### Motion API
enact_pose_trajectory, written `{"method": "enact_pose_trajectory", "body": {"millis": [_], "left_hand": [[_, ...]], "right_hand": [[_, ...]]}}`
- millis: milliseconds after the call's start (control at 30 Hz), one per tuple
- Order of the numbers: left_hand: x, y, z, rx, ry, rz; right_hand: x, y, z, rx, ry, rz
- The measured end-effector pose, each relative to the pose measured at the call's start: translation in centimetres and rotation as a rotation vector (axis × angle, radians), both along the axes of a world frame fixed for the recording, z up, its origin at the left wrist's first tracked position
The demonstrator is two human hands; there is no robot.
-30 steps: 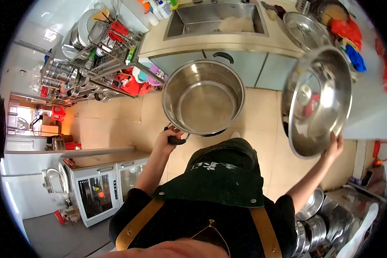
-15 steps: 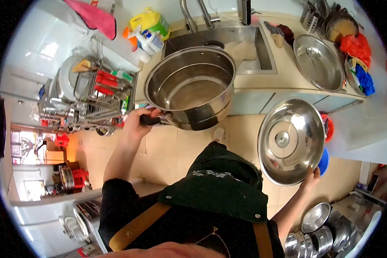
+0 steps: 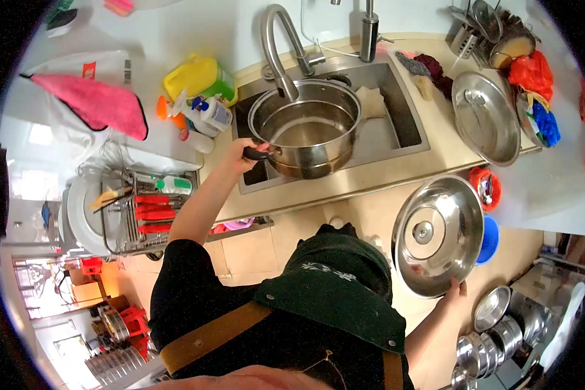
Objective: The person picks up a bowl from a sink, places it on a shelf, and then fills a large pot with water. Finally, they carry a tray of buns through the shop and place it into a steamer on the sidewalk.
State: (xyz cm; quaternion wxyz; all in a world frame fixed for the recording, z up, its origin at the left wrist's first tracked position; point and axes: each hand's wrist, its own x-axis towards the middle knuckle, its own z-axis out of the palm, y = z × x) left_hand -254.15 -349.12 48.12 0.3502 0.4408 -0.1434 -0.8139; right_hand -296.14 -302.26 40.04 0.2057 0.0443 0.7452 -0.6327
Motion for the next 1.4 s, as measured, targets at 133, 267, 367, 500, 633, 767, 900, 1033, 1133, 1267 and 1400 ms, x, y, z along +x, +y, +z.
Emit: {"method": "enact_pose_trajectory", "body": {"millis": [133,267,367,500,633,767,900,1033,1133,1267,1400], "left_hand": [[3.9,-5.3,-7.4,-0.039,0.025,-0.100],[4.5,-6.1,-9.3,-0.036,-0.024,-0.106],[5.6,-6.6,-13.8,-0.008,-0.052,-0.120],[6.0,-6.3,-18.6,0.009,-0.150,-0.069],[7.8,-7.3,-25.1,0.073,-0.411,0.162],[3.7,-6.2,-22.1,-0.587,-1.675,0.077],[-6.2,-3.2,-12.5,-1.452,-1.209,-0.130],[-17.6,-8.5,-9.6,-1.753,-1.038,-0.108],[-24.2,-16.4,-10.2,-1.429,-1.244,-0.001],[-27.8,-25.7,-12.0,-0.974,-1.389,-0.145],[-28.2,-30.5,-14.3,-0.985,-1.418,-0.289]], "right_hand": [[-0.5,1.1,-1.7,0.058,0.037,-0.009],[0.1,-0.3,-1.3,0.064,0.020,-0.013],[0.7,-2.6,0.0,0.107,-0.023,-0.016],[1.5,-5.5,1.3,0.062,-0.019,-0.040],[0.6,-5.8,0.1,0.087,-0.033,-0.056],[-0.6,-4.6,-2.1,0.143,-0.059,-0.031],[0.2,-4.0,-3.2,0.126,-0.091,-0.033],[1.4,-3.3,-3.7,0.158,-0.066,-0.090],[3.1,-1.8,-3.4,0.105,-0.057,-0.170],[5.6,-0.1,-2.6,0.045,-0.071,-0.321],[7.4,2.4,-2.1,0.160,-0.081,-0.405]]}}
